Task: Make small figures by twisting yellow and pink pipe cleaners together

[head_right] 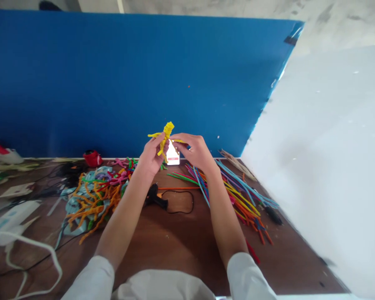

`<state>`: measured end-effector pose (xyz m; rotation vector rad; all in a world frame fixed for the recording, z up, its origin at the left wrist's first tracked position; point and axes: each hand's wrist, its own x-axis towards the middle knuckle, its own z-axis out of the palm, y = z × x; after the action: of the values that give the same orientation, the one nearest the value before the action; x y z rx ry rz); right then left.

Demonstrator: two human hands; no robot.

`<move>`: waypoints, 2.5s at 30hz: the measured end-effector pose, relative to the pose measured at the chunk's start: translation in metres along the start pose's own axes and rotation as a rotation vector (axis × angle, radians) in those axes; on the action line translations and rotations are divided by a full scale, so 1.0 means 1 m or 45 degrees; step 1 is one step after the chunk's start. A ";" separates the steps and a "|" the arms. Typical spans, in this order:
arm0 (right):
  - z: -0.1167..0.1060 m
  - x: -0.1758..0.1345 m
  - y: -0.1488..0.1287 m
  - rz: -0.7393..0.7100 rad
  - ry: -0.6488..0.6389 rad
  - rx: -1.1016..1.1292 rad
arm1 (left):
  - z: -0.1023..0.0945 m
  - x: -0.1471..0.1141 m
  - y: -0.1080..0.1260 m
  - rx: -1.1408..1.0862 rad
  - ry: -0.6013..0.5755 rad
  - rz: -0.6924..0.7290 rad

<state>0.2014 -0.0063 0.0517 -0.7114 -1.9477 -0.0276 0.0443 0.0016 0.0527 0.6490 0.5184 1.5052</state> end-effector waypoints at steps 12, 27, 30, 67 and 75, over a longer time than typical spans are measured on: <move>0.005 0.001 -0.001 -0.162 0.084 0.018 | 0.000 0.001 -0.003 0.010 -0.015 0.003; 0.002 -0.001 0.012 -0.143 0.171 -0.201 | 0.004 -0.005 -0.003 0.047 -0.013 -0.012; -0.002 -0.002 0.012 -0.150 0.152 -0.245 | 0.002 -0.002 -0.003 0.045 0.000 -0.010; 0.016 -0.001 0.008 -0.186 0.247 -0.642 | -0.002 0.004 -0.003 0.011 0.045 0.097; 0.015 0.001 0.004 -0.139 0.175 -0.482 | -0.003 0.005 -0.004 0.037 0.048 0.122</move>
<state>0.1909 0.0028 0.0445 -0.8228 -1.8650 -0.5108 0.0452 0.0068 0.0486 0.6771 0.5449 1.6054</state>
